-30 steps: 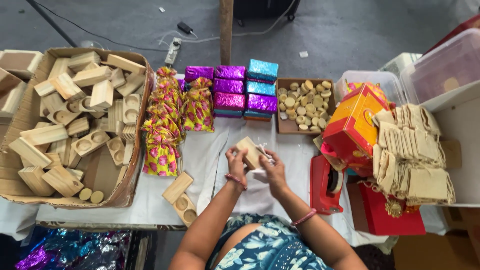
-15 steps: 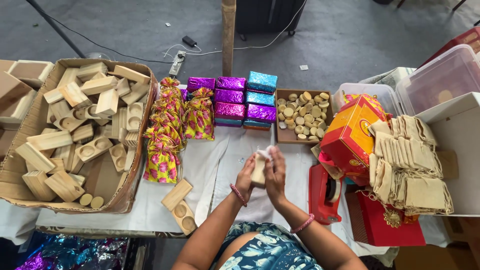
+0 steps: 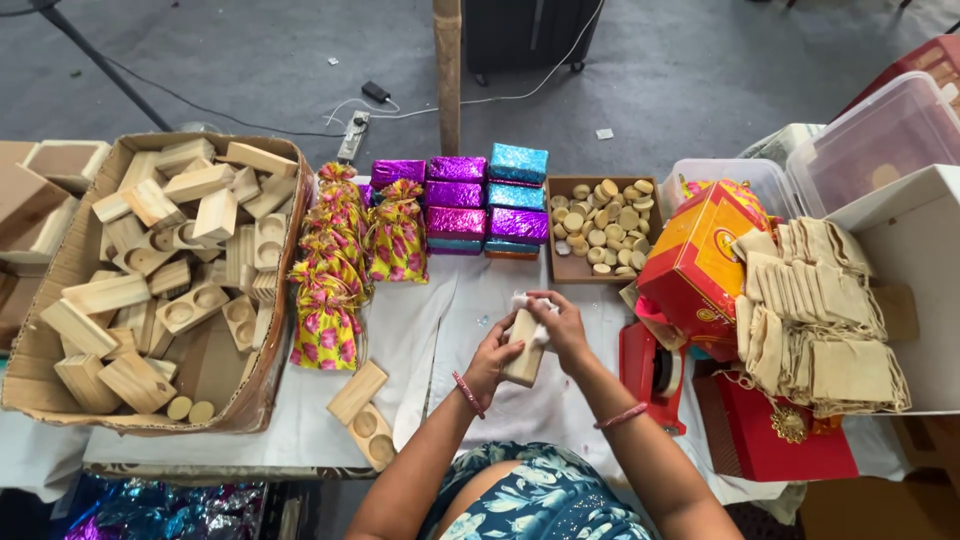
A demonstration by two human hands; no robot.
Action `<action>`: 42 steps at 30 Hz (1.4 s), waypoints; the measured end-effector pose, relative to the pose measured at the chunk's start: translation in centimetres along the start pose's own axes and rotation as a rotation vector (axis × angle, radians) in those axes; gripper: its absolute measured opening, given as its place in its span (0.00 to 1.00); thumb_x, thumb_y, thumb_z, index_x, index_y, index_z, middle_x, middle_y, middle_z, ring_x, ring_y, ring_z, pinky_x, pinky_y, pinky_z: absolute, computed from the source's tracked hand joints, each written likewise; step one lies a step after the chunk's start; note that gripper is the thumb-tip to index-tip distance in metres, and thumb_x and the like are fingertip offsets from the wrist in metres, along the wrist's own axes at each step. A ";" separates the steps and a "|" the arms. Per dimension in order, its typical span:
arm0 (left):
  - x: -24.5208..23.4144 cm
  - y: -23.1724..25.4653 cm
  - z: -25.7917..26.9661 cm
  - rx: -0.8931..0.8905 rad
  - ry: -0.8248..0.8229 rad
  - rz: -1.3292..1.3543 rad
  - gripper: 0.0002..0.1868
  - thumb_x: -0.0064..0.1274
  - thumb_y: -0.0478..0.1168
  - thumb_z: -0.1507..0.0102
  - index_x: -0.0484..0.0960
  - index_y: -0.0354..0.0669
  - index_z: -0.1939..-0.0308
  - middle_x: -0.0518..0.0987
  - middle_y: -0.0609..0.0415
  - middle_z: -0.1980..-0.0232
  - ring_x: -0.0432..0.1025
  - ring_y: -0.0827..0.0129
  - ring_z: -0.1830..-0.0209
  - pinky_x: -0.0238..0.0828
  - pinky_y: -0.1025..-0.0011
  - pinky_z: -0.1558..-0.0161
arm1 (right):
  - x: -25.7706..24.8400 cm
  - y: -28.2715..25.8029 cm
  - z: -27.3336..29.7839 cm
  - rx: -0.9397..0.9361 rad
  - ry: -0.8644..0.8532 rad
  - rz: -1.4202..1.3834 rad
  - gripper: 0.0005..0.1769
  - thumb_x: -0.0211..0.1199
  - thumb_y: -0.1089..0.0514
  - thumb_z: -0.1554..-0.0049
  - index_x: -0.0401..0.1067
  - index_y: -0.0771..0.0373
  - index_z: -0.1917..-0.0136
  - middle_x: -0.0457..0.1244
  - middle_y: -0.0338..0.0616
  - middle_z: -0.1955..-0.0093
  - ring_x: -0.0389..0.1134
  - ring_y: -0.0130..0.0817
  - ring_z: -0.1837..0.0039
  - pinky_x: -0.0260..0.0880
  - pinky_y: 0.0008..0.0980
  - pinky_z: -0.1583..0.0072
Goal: The person wipes small wooden blocks with a white cloth. They pick up the blocks from a cardboard box, clean them thoroughly, and place them back on the table.
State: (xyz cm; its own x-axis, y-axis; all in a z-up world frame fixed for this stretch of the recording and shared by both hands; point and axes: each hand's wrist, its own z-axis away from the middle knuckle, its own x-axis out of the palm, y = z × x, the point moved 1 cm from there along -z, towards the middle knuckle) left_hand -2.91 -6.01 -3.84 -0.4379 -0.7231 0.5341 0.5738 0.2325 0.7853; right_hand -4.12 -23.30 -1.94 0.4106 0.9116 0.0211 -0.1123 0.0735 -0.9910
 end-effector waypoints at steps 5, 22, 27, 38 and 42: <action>-0.1 -1.4 -0.9 -0.060 0.115 0.139 0.34 0.49 0.37 0.34 0.58 0.47 0.23 0.75 0.48 0.37 0.75 0.65 0.43 0.77 0.64 0.47 | -0.5 1.3 0.3 0.307 -0.142 -0.335 0.22 0.59 0.49 0.38 0.70 0.59 0.34 0.65 0.45 0.40 0.68 0.37 0.42 0.73 0.38 0.45; -1.6 0.1 -0.9 0.064 0.502 0.309 0.47 0.48 0.36 0.35 0.38 0.74 0.21 0.67 0.49 0.31 0.68 0.58 0.37 0.71 0.54 0.41 | 3.3 2.0 6.0 0.239 -0.103 -0.388 0.31 0.66 0.53 0.43 0.64 0.56 0.28 0.68 0.44 0.43 0.70 0.30 0.44 0.73 0.28 0.44; -4.3 0.4 -0.2 0.107 0.207 0.183 0.42 0.59 0.50 0.36 0.52 0.52 0.25 0.67 0.43 0.29 0.66 0.53 0.32 0.69 0.49 0.38 | 0.7 -2.9 3.4 0.338 -0.174 -0.309 0.27 0.71 0.52 0.51 0.72 0.60 0.39 0.68 0.43 0.51 0.72 0.33 0.51 0.79 0.38 0.56; -0.6 1.9 1.4 -0.179 -0.229 0.553 0.30 0.34 0.59 0.27 0.64 0.51 0.25 0.70 0.46 0.30 0.65 0.54 0.30 0.69 0.51 0.35 | 1.4 -4.5 0.3 -0.180 -0.377 0.480 0.24 0.69 0.50 0.45 0.77 0.62 0.38 0.67 0.46 0.38 0.67 0.40 0.36 0.69 0.37 0.35; -0.9 0.4 0.2 -0.045 -0.086 0.672 0.27 0.30 0.49 0.28 0.63 0.55 0.25 0.69 0.54 0.27 0.65 0.62 0.28 0.68 0.58 0.34 | 4.9 -3.3 3.9 -0.702 -0.105 0.812 0.28 0.59 0.48 0.37 0.67 0.63 0.27 0.54 0.55 0.21 0.48 0.57 0.19 0.50 0.50 0.23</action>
State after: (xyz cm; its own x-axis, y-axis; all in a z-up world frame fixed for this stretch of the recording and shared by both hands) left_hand -2.37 -5.16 -3.93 -0.0281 -0.3763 0.9261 0.7680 0.5849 0.2609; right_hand -5.29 -17.45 1.98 0.3641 0.6161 -0.6985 0.2418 -0.7867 -0.5680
